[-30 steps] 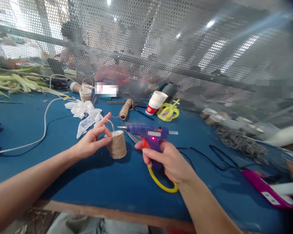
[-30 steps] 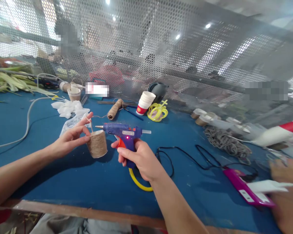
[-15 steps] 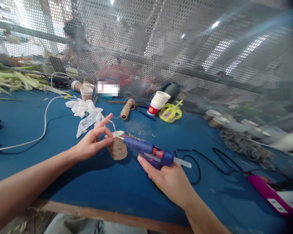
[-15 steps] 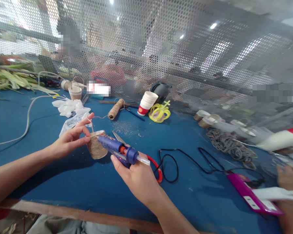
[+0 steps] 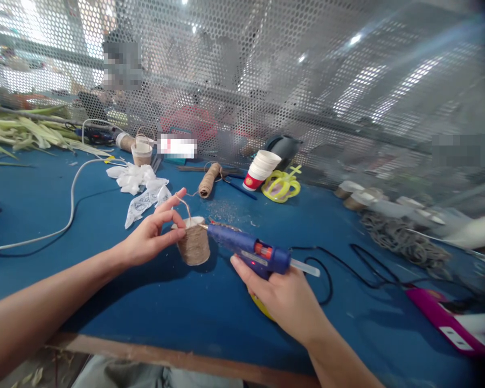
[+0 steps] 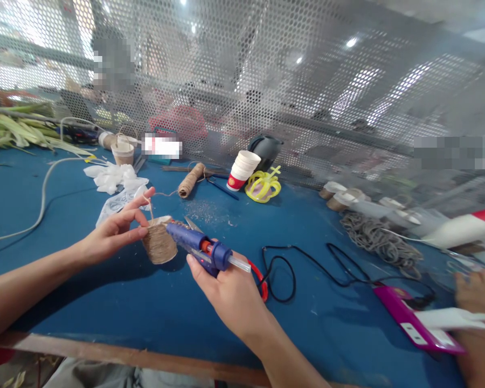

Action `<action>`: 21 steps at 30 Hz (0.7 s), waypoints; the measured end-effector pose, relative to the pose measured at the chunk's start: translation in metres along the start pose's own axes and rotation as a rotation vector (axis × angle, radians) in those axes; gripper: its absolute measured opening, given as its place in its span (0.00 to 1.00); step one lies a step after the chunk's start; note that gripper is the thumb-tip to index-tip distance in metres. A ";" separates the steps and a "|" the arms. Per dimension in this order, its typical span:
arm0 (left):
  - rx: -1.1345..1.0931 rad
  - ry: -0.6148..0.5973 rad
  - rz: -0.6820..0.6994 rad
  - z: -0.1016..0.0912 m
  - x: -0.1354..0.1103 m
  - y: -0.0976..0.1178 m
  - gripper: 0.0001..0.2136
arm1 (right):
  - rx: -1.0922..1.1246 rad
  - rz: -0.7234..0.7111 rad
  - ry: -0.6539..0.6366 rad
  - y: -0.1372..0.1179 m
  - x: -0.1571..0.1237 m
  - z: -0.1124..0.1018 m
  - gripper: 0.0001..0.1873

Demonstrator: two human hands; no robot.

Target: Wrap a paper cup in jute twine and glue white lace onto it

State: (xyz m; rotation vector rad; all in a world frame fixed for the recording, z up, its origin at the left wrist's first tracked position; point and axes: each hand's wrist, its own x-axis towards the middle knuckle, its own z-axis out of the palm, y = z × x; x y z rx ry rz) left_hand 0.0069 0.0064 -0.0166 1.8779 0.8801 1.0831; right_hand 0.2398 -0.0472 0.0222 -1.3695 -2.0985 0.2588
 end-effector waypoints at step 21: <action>-0.018 -0.015 -0.023 -0.001 0.000 0.001 0.08 | 0.018 0.065 -0.009 -0.003 -0.001 0.001 0.12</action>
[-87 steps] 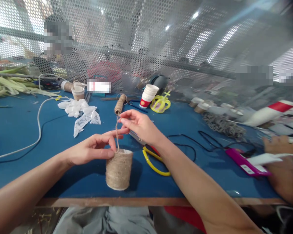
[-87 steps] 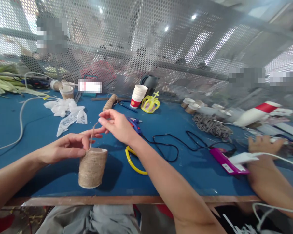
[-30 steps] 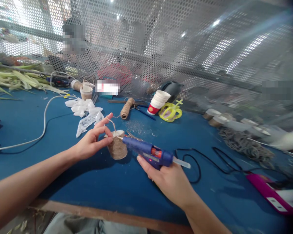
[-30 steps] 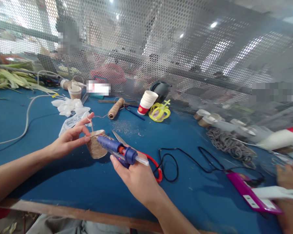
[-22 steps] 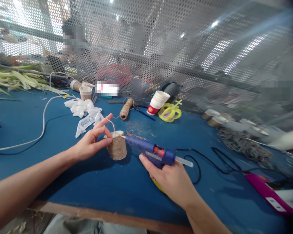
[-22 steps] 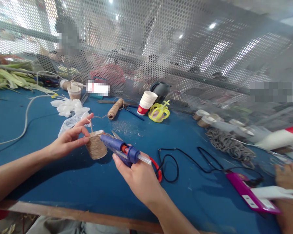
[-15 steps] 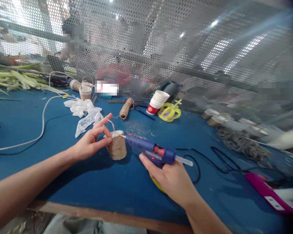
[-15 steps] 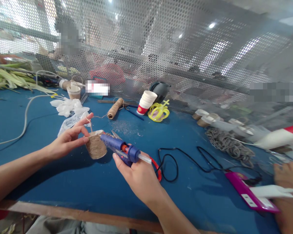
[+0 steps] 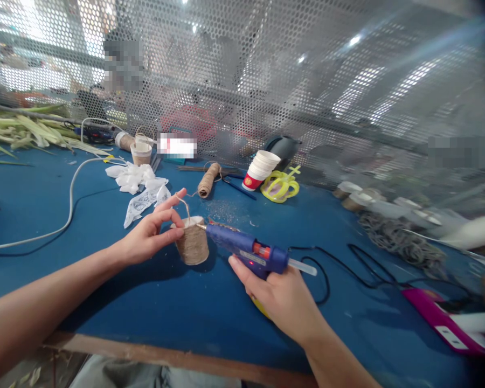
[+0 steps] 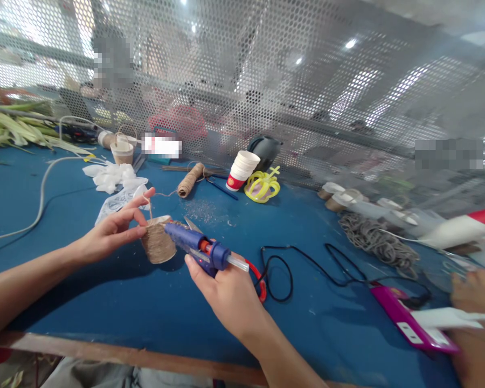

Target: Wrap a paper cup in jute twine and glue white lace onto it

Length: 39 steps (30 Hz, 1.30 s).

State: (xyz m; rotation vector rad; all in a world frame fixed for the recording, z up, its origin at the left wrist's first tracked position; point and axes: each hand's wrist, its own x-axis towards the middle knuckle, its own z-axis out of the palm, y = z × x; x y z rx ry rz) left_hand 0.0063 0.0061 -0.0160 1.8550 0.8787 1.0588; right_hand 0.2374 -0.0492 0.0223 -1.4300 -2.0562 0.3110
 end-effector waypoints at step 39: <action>-0.028 -0.040 -0.026 -0.004 0.001 0.005 0.10 | 0.168 0.192 -0.089 -0.003 0.002 -0.006 0.18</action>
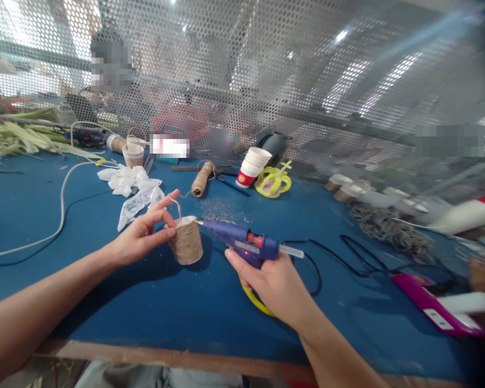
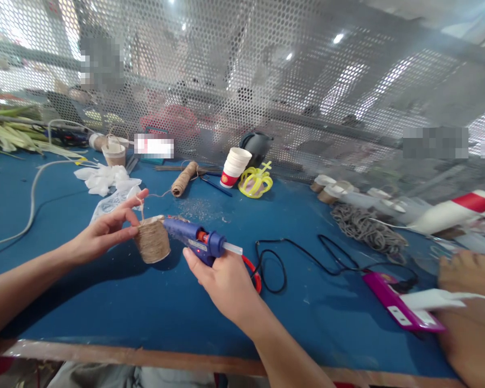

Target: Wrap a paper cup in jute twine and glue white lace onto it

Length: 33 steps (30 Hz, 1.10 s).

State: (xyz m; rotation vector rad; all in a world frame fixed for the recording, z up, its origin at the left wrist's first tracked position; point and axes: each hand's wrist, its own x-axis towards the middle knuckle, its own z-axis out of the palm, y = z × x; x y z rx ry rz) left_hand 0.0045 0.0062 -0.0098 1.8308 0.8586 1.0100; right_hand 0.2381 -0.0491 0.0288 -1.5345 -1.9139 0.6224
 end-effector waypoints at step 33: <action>0.003 -0.009 0.035 -0.001 -0.001 -0.004 0.08 | -0.052 -0.123 0.022 -0.001 -0.004 0.003 0.10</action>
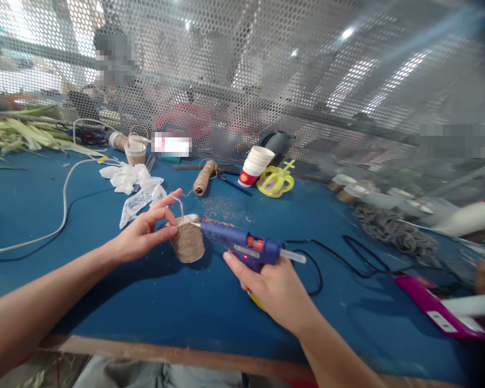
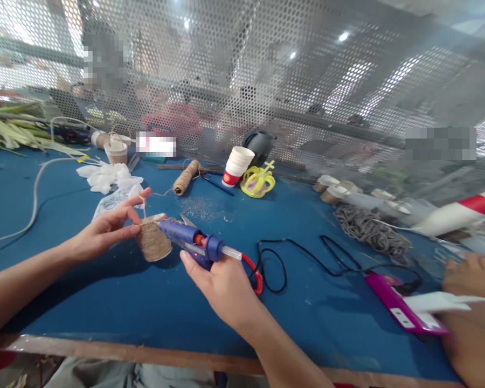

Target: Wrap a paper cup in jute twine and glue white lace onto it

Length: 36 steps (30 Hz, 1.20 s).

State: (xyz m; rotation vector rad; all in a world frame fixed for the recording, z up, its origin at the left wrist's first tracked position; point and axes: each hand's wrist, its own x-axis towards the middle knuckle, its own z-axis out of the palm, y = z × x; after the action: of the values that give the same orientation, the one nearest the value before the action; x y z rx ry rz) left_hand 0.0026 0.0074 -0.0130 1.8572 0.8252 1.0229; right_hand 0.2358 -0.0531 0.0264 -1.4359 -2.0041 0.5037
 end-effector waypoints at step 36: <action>-0.735 -0.342 -0.019 -0.017 -0.001 0.002 0.01 | -0.019 0.568 0.044 0.076 0.078 -0.012 0.15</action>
State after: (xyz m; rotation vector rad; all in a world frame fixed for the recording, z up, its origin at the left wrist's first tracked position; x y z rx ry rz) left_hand -0.0131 0.0113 -0.0061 1.3221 0.2081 0.8115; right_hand 0.2800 0.0452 0.0078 -2.0123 -1.5505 0.6803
